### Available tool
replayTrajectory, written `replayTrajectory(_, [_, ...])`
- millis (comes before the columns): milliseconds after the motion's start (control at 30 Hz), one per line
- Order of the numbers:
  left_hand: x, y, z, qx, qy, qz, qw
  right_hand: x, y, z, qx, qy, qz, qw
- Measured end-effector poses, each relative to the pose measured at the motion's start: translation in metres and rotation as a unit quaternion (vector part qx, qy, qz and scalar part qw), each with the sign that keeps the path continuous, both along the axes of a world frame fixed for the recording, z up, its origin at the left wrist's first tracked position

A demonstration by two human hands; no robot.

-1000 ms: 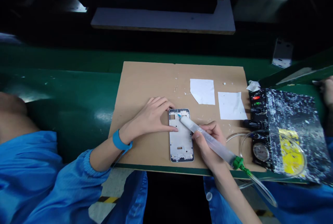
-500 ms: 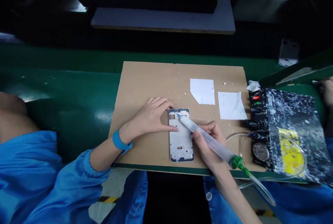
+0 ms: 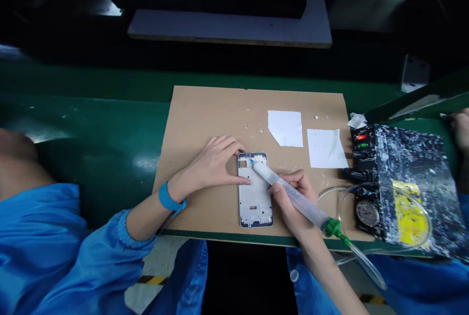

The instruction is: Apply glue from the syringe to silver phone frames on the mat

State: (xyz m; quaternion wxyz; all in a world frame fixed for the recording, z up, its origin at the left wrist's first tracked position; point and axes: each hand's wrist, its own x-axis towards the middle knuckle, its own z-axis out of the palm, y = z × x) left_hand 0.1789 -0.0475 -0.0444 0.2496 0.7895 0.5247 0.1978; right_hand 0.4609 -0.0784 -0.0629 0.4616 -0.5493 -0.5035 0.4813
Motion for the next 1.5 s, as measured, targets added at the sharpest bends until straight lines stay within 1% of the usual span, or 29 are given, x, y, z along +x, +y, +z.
replayTrajectory(200, [-0.001, 0.000, 0.000, 0.000, -0.002, 0.000, 1.000, -0.001, 0.001, 0.000, 0.010, -0.003, 0.005, 1.000])
replayTrajectory(567, [0.000, 0.000, -0.002, 0.007, -0.002, 0.002, 1.000, -0.004, 0.001, 0.002, 0.013, -0.004, -0.006, 1.000])
replayTrajectory(767, [-0.001, -0.001, -0.001, 0.004, -0.003, 0.000, 1.000, -0.003, -0.001, -0.002, 0.012, 0.005, -0.003, 1.000])
replayTrajectory(1000, [-0.001, 0.000, -0.002, 0.008, -0.002, 0.000, 1.000, -0.001, -0.001, -0.006, 0.029, 0.005, 0.015, 0.999])
replayTrajectory(1200, [-0.001, -0.001, -0.003, 0.007, -0.007, 0.003, 1.000, -0.003, 0.002, -0.002, 0.028, 0.034, 0.007, 0.999])
replayTrajectory(1333, [-0.002, 0.001, -0.007, 0.007, -0.025, 0.005, 1.000, -0.003, 0.005, 0.002, 0.034, 0.073, 0.004, 0.997])
replayTrajectory(1367, [-0.004, 0.004, -0.008, 0.005, -0.032, 0.018, 0.999, -0.003, 0.006, 0.002, 0.034, 0.085, 0.004, 0.996])
replayTrajectory(1400, [-0.007, 0.007, -0.010, 0.006, -0.039, 0.047, 0.998, -0.003, 0.007, 0.002, 0.033, 0.095, 0.004, 0.995])
replayTrajectory(1433, [-0.012, 0.012, -0.010, 0.013, -0.048, 0.097, 0.994, -0.003, 0.008, 0.002, 0.031, 0.104, 0.001, 0.994])
replayTrajectory(1467, [-0.018, 0.016, -0.011, 0.029, -0.059, 0.166, 0.984, -0.003, 0.009, 0.002, 0.029, 0.111, -0.003, 0.993])
replayTrajectory(1500, [-0.026, 0.020, -0.010, 0.053, -0.070, 0.240, 0.967, -0.003, 0.010, 0.002, 0.028, 0.117, -0.009, 0.993])
